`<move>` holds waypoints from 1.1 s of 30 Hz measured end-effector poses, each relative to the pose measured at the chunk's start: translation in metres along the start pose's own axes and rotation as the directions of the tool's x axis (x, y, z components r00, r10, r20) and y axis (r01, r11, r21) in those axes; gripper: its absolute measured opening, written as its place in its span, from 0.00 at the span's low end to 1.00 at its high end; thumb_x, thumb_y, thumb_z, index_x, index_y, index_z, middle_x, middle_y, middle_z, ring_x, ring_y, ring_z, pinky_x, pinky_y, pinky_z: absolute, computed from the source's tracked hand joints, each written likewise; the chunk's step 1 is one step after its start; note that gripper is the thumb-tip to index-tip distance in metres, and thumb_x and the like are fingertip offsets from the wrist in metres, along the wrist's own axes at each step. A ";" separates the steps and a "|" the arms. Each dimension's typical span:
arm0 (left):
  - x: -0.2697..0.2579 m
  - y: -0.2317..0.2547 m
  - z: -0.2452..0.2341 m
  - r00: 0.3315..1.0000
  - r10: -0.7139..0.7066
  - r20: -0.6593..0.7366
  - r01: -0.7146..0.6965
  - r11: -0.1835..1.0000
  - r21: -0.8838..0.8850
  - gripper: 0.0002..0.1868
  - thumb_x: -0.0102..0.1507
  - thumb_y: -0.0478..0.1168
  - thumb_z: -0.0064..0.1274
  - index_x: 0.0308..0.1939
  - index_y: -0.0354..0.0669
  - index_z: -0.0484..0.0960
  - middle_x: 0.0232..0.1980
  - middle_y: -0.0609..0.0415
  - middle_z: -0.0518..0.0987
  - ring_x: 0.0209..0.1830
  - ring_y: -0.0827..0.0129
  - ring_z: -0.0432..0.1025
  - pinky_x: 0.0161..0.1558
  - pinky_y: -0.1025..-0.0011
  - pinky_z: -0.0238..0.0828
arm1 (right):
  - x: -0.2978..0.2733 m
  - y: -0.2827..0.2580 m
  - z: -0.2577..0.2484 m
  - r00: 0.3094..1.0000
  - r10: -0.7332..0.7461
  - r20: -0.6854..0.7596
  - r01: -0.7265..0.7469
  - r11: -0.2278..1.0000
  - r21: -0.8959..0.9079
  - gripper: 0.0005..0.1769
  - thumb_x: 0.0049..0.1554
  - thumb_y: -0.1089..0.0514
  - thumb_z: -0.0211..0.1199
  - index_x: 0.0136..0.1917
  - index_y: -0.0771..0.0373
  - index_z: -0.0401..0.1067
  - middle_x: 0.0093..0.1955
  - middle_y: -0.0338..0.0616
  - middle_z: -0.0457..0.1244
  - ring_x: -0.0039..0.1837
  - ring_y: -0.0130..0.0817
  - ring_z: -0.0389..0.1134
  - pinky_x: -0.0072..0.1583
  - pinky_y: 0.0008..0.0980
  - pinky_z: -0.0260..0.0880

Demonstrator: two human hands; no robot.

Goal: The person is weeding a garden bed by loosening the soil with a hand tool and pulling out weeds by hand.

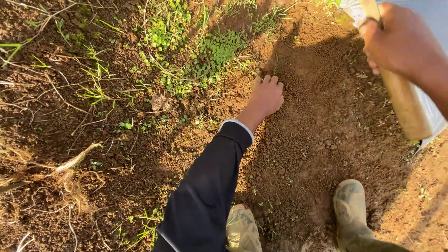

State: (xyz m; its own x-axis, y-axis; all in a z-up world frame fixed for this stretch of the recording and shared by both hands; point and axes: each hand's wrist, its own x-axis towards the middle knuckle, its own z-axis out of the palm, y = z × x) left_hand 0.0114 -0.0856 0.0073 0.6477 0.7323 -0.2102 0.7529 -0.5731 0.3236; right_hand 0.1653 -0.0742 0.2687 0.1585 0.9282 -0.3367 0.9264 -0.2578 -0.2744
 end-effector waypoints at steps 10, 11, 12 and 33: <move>0.013 0.006 -0.028 0.986 -0.105 0.130 0.131 0.967 -0.217 0.13 0.69 0.45 0.44 0.48 0.41 0.78 0.50 0.45 0.78 0.53 0.55 0.74 0.68 0.43 0.65 | 0.011 0.007 0.013 0.998 0.070 0.005 -0.068 0.933 0.353 0.13 0.77 0.60 0.46 0.65 0.74 0.63 0.43 0.56 0.62 0.35 0.40 0.64 0.34 0.35 0.72; 0.016 0.001 -0.017 0.986 -0.109 0.129 0.136 0.966 -0.222 0.13 0.69 0.45 0.44 0.48 0.41 0.78 0.50 0.45 0.78 0.53 0.55 0.74 0.68 0.43 0.65 | 0.012 0.006 0.024 0.998 0.067 0.008 -0.065 0.935 0.349 0.13 0.77 0.60 0.46 0.65 0.74 0.63 0.43 0.56 0.62 0.35 0.40 0.64 0.34 0.35 0.72; 0.021 -0.008 -0.008 0.994 -0.107 0.033 0.112 0.969 -0.220 0.17 0.68 0.47 0.43 0.53 0.41 0.78 0.54 0.44 0.77 0.56 0.52 0.72 0.66 0.46 0.66 | 0.017 0.004 0.035 0.976 0.214 0.047 -0.210 0.856 0.473 0.13 0.76 0.57 0.45 0.68 0.64 0.64 0.38 0.43 0.60 0.32 0.31 0.60 0.31 0.27 0.66; 0.037 -0.068 -0.037 0.915 -0.403 -0.029 0.400 0.913 -0.084 0.36 0.67 0.54 0.49 0.78 0.56 0.61 0.80 0.47 0.55 0.80 0.52 0.51 0.78 0.52 0.42 | 0.094 0.101 0.212 0.966 0.116 0.229 -0.253 0.279 0.926 0.08 0.70 0.57 0.39 0.55 0.63 0.55 0.28 0.35 0.54 0.27 0.28 0.60 0.26 0.32 0.66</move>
State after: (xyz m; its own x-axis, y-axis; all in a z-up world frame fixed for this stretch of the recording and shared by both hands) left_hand -0.0195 -0.0060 0.0118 0.2852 0.9117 -0.2957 0.9364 -0.1992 0.2889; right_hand 0.2012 -0.0701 0.0187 0.1828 0.8054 -0.5639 -0.0979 -0.5558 -0.8255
